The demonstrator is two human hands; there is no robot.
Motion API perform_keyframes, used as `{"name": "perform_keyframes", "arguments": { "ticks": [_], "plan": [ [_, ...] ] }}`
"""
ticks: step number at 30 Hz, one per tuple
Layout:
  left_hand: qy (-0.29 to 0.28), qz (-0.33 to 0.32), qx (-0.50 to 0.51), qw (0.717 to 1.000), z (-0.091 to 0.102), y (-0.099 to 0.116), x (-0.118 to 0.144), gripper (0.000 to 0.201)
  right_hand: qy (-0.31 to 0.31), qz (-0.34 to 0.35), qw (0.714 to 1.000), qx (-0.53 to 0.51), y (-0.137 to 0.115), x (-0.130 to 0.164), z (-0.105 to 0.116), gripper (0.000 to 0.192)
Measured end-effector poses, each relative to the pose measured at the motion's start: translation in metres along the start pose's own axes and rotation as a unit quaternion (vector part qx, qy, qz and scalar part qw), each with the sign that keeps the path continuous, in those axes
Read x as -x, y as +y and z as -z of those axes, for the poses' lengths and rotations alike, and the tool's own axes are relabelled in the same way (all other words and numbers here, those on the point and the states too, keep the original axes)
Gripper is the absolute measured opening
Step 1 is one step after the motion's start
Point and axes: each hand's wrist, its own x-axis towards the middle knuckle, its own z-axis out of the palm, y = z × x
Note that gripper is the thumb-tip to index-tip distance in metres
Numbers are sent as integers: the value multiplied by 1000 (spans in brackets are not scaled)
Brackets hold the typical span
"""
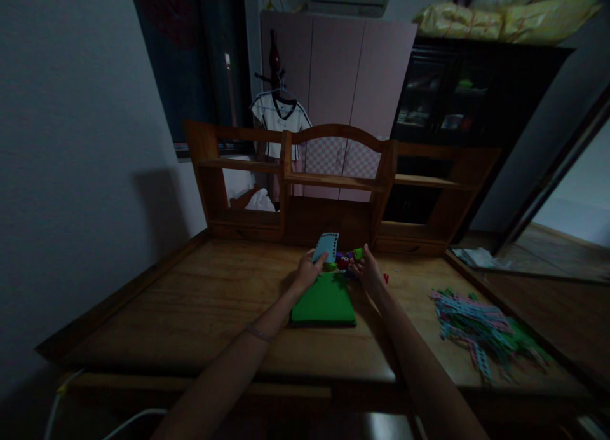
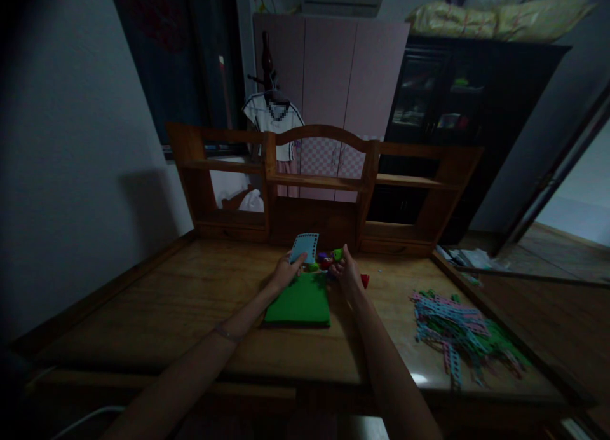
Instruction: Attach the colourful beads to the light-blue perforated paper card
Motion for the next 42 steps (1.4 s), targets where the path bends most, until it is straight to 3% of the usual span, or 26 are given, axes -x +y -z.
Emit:
{"name": "perform_keyframes", "arguments": {
  "ticks": [24,34,37,42],
  "plan": [
    [0,29,-10,1000,0,-5,-2,41,9,-21,1000,-1,-10,4,-8,52],
    [-8,11,-23,1000,0,-5,-1,41,3,24,1000,3,-8,7,-11,47],
    [-10,9,-28,1000,0,-4,-1,41,34,73,996,34,-15,13,-13,40],
    [-8,4,-26,1000,0,-8,-1,40,103,225,967,65,-37,18,-3,37]
  ]
}}
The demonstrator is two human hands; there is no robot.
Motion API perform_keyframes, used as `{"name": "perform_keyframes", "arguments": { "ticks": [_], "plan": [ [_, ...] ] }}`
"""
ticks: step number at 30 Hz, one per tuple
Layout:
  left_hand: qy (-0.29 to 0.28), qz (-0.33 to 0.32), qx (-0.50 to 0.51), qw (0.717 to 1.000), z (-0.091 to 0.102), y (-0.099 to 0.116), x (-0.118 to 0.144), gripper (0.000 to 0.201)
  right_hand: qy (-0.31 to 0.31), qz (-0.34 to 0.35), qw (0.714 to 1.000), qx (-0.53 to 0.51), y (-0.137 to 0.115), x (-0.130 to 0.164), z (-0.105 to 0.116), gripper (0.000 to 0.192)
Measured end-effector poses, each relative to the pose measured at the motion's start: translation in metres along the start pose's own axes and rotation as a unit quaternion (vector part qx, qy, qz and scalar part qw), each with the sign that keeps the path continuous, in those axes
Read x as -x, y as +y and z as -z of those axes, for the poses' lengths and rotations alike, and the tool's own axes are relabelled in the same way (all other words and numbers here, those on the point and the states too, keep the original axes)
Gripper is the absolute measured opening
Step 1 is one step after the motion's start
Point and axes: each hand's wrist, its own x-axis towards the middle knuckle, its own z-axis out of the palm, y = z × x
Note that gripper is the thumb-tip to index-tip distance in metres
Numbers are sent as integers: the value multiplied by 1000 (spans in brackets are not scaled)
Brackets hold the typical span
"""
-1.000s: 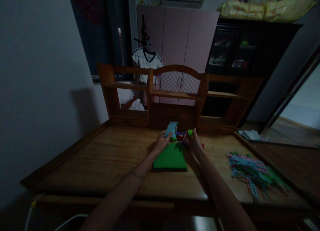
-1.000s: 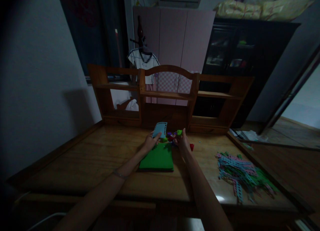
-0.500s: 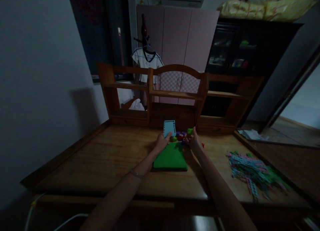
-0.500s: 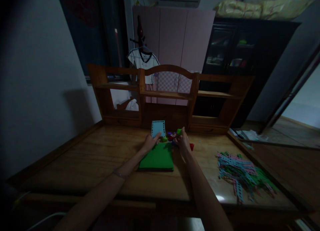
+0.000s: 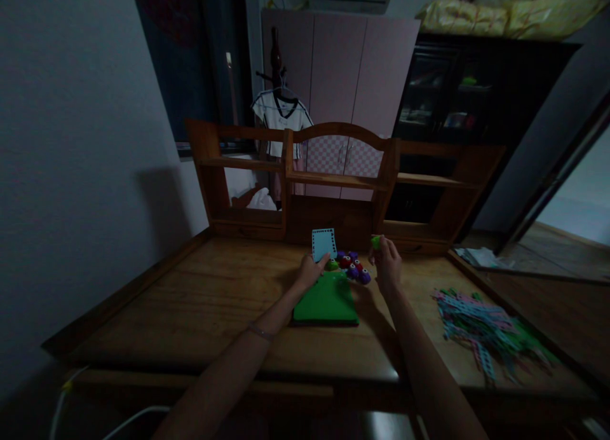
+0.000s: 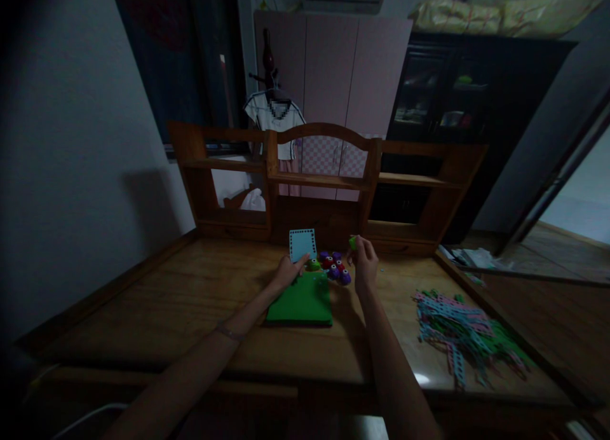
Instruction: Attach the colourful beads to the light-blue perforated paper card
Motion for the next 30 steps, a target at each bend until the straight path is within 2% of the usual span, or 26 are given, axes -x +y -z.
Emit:
{"name": "perform_keyframes", "arguments": {
  "ticks": [3,6,9,14,16,18,20,22,25,30],
  "plan": [
    [0,4,-4,1000,-1,-2,-1,40,74,25,996,40,3,-8,14,40],
    [7,15,-9,1000,-1,-1,0,41,163,31,980,106,14,-12,26,44],
    [8,15,-2,1000,0,3,1,40,200,54,967,151,20,-14,31,49],
    [20,32,14,999,2,10,2,37,160,90,969,165,22,-13,29,55],
    [21,39,20,999,2,11,3,37,132,58,974,176,24,-11,28,53],
    [23,42,25,999,2,10,2,39,99,21,967,235,29,-8,27,50],
    [38,40,30,998,3,7,0,40,70,30,937,340,33,-6,26,47],
    [68,45,33,996,4,1,-3,41,49,76,893,441,38,-4,27,42],
    [126,73,47,988,8,-9,-9,41,14,114,840,531,44,-3,31,33],
    [188,118,82,972,16,-21,-15,42,-8,78,790,609,56,-4,42,22]
  ]
}}
